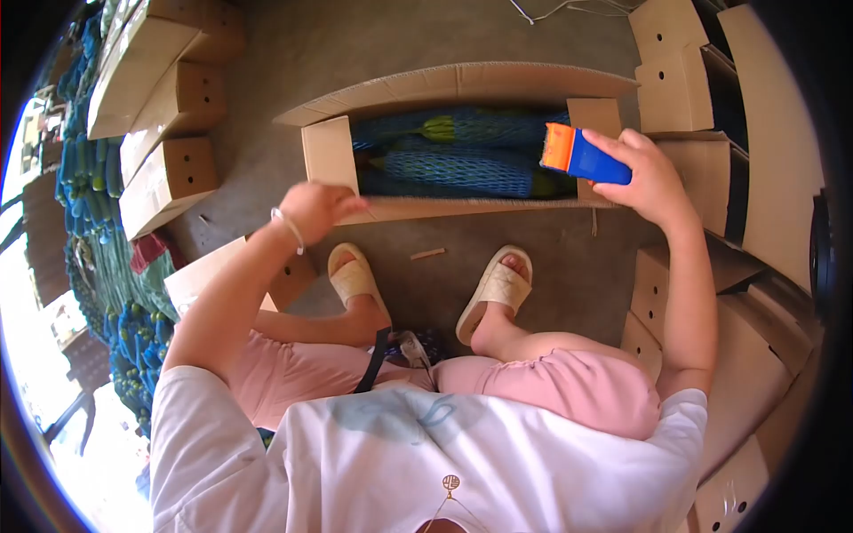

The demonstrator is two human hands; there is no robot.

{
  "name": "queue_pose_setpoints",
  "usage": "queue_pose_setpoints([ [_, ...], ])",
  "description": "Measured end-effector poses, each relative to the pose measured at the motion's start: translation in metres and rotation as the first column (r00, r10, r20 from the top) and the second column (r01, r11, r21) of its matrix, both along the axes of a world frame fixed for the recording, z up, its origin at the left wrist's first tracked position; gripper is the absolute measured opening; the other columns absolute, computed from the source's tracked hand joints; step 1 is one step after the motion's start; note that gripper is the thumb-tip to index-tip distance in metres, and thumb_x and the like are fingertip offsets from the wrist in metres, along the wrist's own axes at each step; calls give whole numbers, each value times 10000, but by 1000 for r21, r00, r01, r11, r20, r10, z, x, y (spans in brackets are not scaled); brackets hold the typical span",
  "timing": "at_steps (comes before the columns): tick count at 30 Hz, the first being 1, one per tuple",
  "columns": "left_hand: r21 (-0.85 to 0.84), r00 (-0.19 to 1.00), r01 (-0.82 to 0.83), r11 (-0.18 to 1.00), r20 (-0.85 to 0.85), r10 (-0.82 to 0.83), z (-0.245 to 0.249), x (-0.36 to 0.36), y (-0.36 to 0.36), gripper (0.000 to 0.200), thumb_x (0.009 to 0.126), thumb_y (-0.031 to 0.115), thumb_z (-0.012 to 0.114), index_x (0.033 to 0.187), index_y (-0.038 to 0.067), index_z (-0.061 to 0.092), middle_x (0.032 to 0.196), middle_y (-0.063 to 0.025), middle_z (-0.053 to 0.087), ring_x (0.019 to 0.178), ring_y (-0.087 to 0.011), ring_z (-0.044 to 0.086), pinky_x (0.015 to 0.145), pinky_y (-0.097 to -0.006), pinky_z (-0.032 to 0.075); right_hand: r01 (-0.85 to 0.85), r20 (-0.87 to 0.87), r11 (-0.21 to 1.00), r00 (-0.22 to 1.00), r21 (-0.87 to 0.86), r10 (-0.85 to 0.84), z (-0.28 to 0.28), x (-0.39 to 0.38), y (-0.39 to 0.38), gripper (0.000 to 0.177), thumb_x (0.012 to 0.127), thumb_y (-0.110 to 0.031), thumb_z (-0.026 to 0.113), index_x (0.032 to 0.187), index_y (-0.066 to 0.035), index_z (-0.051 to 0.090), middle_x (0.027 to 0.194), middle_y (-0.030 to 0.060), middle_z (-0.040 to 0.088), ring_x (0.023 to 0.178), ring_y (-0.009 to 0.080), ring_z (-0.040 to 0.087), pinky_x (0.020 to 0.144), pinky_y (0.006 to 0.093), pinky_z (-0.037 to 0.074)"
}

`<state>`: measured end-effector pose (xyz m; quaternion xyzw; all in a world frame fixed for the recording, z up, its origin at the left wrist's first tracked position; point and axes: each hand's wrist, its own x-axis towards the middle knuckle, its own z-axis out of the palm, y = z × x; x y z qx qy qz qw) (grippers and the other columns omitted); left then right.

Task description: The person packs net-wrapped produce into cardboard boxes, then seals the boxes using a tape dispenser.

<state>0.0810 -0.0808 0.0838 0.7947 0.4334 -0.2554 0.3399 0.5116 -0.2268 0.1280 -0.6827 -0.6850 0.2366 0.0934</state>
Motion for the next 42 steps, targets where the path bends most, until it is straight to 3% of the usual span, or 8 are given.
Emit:
queue_pose_setpoints([
  [5, 450, 999, -51, 892, 7, 53, -49, 19, -8, 563, 800, 571, 647, 1150, 129, 624, 1225, -117, 593, 1153, -326, 533, 954, -459, 399, 38, -190, 953, 982, 300, 20, 50, 6, 82, 608, 778, -148, 715, 1359, -176, 535, 1007, 53, 570, 895, 148, 586, 807, 277, 470],
  [7, 743, 959, -275, 610, 164, 232, -75, 17, -29, 707, 774, 569, 675, 1295, 117, 515, 1327, -145, 517, 1232, -324, 469, 1004, -473, 356, 11, 207, 990, 978, -144, 19, 54, -16, 21, 512, 744, -180, 726, 1245, -210, 627, 965, 123, 618, 879, 302, 624, 792, 365, 499],
  [11, 737, 781, -575, 355, 364, 508, -102, 11, -36, 927, 743, 587, 698, 1441, 105, 324, 1393, -165, 456, 1260, -327, 454, 1031, -467, 350, 4, -338, 966, 936, -260, -95, 14, 15, 139, 570, 786, -265, 735, 1309, -106, 574, 1052, 91, 651, 935, 167, 631, 860, 280, 475],
  [14, 329, 471, -882, 338, 654, 592, -102, -2, -23, 610, 890, 338, 604, 1400, 63, 414, 1229, -152, 607, 1080, -348, 594, 934, -430, 463, 3, -296, 926, 947, -377, -124, -33, 12, 148, 642, 728, -303, 747, 1326, -152, 569, 1126, 109, 673, 993, 200, 645, 902, 301, 476],
  [17, -442, -358, -897, 23, 755, 549, -102, -4, -16, 383, 955, 185, 455, 1265, -12, 561, 1101, -116, 663, 973, -166, 618, 873, -314, 483, 67, 6, 968, 998, -242, -68, -18, -25, 100, 657, 703, -350, 728, 1329, -236, 564, 1052, 94, 645, 964, 234, 630, 862, 343, 483],
  [20, -680, -520, -732, -36, 524, 675, -89, -7, -4, 374, 946, 208, 516, 1212, -46, 584, 1074, -112, 675, 969, -150, 623, 851, -285, 487, 113, 59, 992, 992, -64, -109, -25, -31, 70, 648, 722, -371, 714, 1343, -297, 544, 907, 66, 576, 850, 239, 618, 790, 365, 492],
  [31, 322, 708, -698, 639, 438, 553, -72, 104, 46, 576, 906, 499, 537, 1280, 75, 424, 1303, -160, 530, 1018, -382, 613, 845, -452, 494, 296, -59, 955, 954, -1, -295, -19, 4, 12, 639, 734, -185, 748, 1342, -199, 553, 946, 92, 622, 846, 212, 641, 782, 326, 507],
  [42, 221, 474, -844, 488, 732, 489, -88, 86, 41, 384, 958, 383, 516, 1103, 28, 526, 1007, -126, 618, 846, -294, 633, 759, -377, 512, -197, -185, 880, 936, 432, 301, -53, -113, 90, 756, 601, -239, 830, 1314, -251, 579, 848, 60, 531, 706, 224, 576, 635, 351, 520],
])
